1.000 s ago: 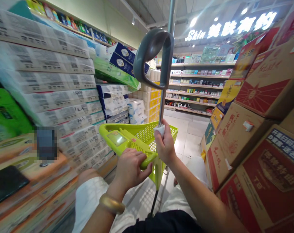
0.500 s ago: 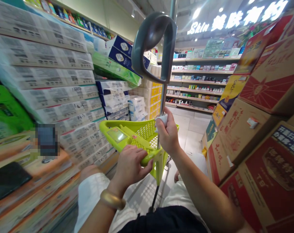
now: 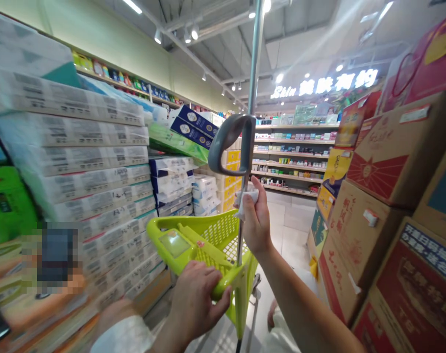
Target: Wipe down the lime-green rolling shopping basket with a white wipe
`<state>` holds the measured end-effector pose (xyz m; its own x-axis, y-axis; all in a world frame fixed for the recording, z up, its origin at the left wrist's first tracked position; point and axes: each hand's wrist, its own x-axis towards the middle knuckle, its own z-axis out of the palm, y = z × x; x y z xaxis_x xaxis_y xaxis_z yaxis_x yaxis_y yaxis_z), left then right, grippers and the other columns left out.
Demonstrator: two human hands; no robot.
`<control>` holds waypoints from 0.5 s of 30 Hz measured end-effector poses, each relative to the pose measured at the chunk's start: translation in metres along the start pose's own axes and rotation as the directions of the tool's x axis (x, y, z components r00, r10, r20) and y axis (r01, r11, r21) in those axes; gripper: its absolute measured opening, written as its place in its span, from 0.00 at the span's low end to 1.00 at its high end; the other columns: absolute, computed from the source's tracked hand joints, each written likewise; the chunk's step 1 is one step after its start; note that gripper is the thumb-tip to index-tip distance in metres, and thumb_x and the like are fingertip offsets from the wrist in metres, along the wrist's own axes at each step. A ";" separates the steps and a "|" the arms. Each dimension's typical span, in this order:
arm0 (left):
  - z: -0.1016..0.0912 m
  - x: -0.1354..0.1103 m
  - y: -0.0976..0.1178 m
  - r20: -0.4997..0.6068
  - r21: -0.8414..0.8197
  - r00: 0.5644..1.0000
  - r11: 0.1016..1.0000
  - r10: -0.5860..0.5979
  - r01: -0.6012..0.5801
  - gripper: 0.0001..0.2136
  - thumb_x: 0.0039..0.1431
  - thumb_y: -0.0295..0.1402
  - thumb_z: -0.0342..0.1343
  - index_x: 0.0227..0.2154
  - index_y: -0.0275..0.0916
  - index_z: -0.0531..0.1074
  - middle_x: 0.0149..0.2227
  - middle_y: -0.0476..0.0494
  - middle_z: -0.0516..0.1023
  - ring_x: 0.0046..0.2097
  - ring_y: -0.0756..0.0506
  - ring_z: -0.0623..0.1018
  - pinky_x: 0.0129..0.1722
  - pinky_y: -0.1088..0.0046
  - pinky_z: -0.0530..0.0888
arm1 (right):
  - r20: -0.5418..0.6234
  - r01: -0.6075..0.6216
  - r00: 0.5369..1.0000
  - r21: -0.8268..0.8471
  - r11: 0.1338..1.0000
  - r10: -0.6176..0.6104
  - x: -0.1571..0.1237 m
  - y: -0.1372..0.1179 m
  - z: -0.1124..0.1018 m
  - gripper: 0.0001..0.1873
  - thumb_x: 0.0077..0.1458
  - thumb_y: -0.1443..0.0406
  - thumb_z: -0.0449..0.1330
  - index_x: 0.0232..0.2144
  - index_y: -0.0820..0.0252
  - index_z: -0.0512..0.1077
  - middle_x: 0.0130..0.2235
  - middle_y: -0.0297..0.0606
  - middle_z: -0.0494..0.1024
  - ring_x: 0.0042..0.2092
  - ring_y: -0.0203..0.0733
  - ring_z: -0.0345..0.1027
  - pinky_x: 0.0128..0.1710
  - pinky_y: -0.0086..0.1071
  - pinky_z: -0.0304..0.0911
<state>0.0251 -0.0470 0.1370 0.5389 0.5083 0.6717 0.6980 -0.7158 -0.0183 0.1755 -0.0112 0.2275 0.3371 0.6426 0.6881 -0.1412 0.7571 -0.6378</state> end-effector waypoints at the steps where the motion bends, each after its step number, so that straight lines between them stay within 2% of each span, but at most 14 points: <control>1: 0.000 0.000 0.000 -0.006 -0.005 1.000 1.000 0.004 -0.004 0.13 0.56 0.37 0.53 0.19 0.42 0.64 0.21 0.49 0.72 0.26 0.47 0.69 0.31 0.67 0.61 | 0.001 0.022 1.000 0.030 0.999 -0.022 0.015 -0.010 0.005 0.28 0.62 0.54 0.55 0.62 0.53 0.56 0.35 0.31 0.71 0.33 0.34 0.66 0.35 0.30 0.64; 6: 0.000 0.001 0.000 -0.063 -0.011 0.998 1.000 0.021 -0.022 0.12 0.56 0.35 0.53 0.18 0.42 0.65 0.21 0.49 0.73 0.26 0.47 0.70 0.31 0.67 0.63 | 0.023 0.050 0.998 0.089 0.995 -0.053 0.076 -0.039 0.022 0.26 0.63 0.53 0.52 0.60 0.52 0.57 0.30 0.28 0.68 0.26 0.31 0.62 0.23 0.25 0.57; 11: 0.003 -0.001 -0.003 -0.097 0.021 0.994 0.999 0.040 -0.038 0.11 0.55 0.35 0.55 0.18 0.42 0.65 0.21 0.49 0.73 0.25 0.47 0.71 0.30 0.68 0.63 | 0.025 0.141 0.990 0.052 0.989 -0.142 0.117 -0.058 0.031 0.27 0.63 0.53 0.52 0.61 0.54 0.57 0.30 0.29 0.68 0.27 0.32 0.65 0.27 0.27 0.62; 15: 0.007 -0.002 -0.004 -0.108 0.027 0.993 0.999 0.045 -0.043 0.10 0.53 0.34 0.55 0.19 0.42 0.65 0.21 0.49 0.74 0.26 0.46 0.72 0.30 0.68 0.63 | 0.071 0.168 0.983 0.052 0.984 -0.172 0.124 -0.066 0.032 0.30 0.62 0.54 0.53 0.63 0.53 0.55 0.30 0.29 0.68 0.28 0.32 0.65 0.28 0.28 0.63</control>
<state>0.0248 -0.0421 0.1310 0.5158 0.4206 0.7464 0.6869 -0.7236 -0.0670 0.1965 0.0223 0.3657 0.2898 0.5097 0.8101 -0.1305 0.8595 -0.4941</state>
